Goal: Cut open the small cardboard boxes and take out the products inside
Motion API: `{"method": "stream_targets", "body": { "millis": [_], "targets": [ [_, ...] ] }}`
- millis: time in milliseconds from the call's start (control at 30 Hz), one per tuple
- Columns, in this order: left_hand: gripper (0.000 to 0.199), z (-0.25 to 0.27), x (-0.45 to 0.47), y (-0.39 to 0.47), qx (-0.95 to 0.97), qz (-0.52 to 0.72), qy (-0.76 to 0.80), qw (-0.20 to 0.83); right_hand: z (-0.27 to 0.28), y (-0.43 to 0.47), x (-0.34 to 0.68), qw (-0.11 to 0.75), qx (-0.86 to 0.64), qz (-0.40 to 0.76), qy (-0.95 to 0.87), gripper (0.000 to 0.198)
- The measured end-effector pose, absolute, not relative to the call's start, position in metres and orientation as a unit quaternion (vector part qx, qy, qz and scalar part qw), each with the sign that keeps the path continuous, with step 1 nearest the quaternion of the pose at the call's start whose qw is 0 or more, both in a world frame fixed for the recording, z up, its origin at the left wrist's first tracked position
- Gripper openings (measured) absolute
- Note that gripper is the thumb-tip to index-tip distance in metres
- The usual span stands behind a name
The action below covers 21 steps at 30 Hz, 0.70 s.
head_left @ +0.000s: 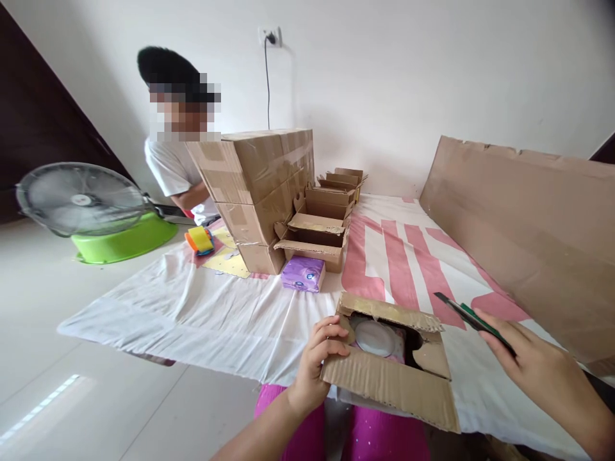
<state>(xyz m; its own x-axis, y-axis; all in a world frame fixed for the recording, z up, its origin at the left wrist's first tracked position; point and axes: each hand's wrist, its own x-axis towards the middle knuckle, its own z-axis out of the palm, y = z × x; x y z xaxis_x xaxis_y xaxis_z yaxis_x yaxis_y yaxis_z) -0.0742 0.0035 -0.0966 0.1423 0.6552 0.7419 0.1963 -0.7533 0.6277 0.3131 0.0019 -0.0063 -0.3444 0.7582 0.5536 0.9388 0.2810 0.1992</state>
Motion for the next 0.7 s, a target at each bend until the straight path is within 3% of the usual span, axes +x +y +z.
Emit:
{"method": "stream_targets", "body": {
  "millis": [300,433,600,700],
  "targets": [
    [0.016,-0.099,-0.056,-0.011,0.720,0.585,0.346,0.138,-0.129,0.020,0.332,0.125,-0.707,-0.014,-0.696,0.053],
    [0.023,-0.105,-0.050,-0.021,0.702,0.582,0.402,0.074,-0.148,0.016,0.320,0.233,-0.644,-0.047,-0.728,0.054],
    [0.032,-0.105,-0.043,-0.030,0.710,0.554,0.432,0.031,-0.115,-0.013,0.286,0.429,-0.524,-0.011,-0.735,0.058],
    [0.046,-0.111,-0.045,-0.032,0.727,0.557,0.400,0.023,-0.094,-0.025,0.261,0.398,-0.473,-0.057,-0.784,0.052]
  ]
}}
